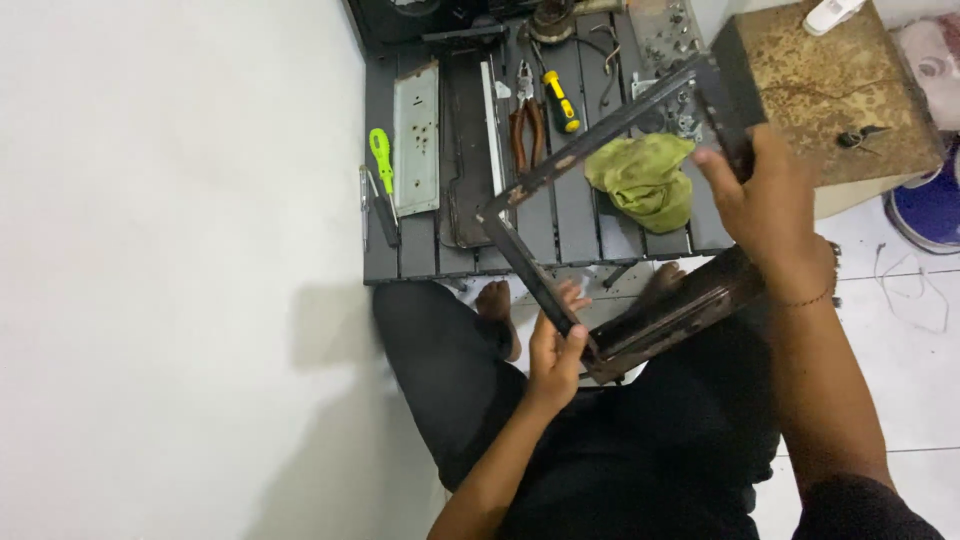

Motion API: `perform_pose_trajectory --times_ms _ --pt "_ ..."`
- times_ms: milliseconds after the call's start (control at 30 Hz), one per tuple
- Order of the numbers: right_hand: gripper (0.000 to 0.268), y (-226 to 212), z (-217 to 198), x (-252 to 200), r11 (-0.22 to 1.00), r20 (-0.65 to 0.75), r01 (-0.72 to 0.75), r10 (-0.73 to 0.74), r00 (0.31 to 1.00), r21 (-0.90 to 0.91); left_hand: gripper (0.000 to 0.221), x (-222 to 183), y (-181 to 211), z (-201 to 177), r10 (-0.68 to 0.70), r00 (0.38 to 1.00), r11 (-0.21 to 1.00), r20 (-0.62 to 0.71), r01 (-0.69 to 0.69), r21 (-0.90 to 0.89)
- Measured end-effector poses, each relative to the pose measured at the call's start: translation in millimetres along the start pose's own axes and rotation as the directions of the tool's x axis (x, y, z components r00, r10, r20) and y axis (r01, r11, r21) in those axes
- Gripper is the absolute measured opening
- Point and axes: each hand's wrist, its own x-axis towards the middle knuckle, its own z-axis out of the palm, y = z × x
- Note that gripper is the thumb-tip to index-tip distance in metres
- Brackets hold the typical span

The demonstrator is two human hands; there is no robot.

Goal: Wiping down a metal frame component with a cloth in a repair setting

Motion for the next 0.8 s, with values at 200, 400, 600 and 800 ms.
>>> perform_pose_trajectory --times_ms 200,400,600,800 --pt "0.022 54.4 20.4 -23.7 0.755 0.497 -0.437 0.17 0.851 0.489 0.054 25.5 18.4 -60.0 -0.213 0.963 0.967 0.164 0.233 -0.109" --pt "0.061 26.0 52.3 -99.6 -0.224 0.672 -0.637 0.141 0.727 0.737 0.045 55.2 44.3 -120.1 -0.358 0.927 0.929 0.112 0.34 0.147" --pt "0.067 2.1 85.2 -145.0 -0.5 0.567 -0.408 0.217 0.795 0.764 0.084 27.9 1.1 -97.3 -0.235 0.967 0.231 0.102 0.157 -0.96" --pt "0.069 -34.9 102.5 -192.4 -0.39 0.553 -0.414 0.378 0.742 0.822 0.059 -9.0 -44.1 -66.1 -0.219 0.849 0.973 -0.481 0.152 -0.173"
